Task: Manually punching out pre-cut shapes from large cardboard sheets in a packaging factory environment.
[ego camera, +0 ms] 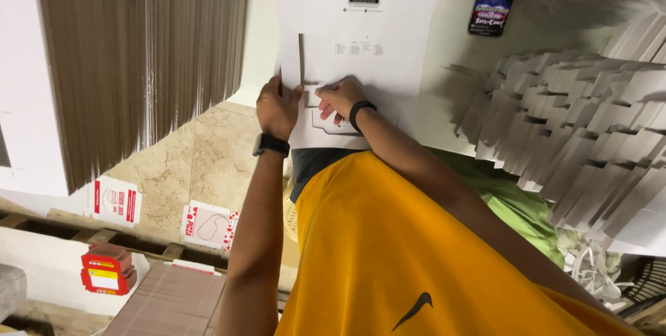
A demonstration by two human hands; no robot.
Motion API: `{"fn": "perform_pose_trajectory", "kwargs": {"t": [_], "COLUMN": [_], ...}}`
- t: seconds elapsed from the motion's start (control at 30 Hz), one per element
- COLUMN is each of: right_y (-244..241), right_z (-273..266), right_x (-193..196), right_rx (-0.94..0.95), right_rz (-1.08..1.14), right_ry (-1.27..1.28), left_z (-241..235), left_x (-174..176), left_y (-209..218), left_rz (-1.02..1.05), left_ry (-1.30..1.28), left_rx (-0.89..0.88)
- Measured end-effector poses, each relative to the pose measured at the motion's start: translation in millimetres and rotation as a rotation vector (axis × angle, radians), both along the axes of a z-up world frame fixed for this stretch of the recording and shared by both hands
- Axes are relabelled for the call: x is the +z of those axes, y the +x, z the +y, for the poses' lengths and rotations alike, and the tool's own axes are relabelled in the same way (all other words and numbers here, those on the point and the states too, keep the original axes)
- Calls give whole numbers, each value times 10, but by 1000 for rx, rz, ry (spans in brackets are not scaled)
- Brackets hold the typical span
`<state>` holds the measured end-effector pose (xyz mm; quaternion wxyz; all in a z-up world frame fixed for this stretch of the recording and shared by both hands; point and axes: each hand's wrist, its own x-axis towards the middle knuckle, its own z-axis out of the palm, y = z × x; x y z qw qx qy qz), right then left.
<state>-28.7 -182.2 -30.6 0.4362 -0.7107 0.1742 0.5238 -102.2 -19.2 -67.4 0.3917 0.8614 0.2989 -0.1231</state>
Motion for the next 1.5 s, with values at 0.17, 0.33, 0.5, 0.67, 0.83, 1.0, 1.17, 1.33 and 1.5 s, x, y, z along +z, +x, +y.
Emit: {"fn": "perform_pose_trajectory", "kwargs": {"t": [0.17,0.33,0.5,0.67,0.83,1.0,1.17,1.33,1.5], "right_y": [-22,44,18,55,91,7,102,13,53], "right_z": [-13,-24,-32,40,106,141,34,-49,-66], "right_x": [44,252,59,355,608,405,598,87,217], "right_rx": [55,88,144,190,292,388,271,285,488], "right_rz": [-28,-43,-64,-77,-116,-189,-72,-53,-68], "right_ry": [55,40,35,-65,-212,-318,-77,21,-13], "left_z": [-222,-376,-156,127,-125,-551,62,3,-182], "left_x": [-73,-196,-110,-245,-155,289,-76,-35,-10], "left_y": [-184,-234,-154,-44,49,51,42,-158,-403], "left_rz": [59,121,-120,166,183,140,215,246,390], "left_ry": [233,381,203,82,226,319,70,78,116], "left_rx": [15,0,34,-123,-94,-219,-145,-104,20]}}
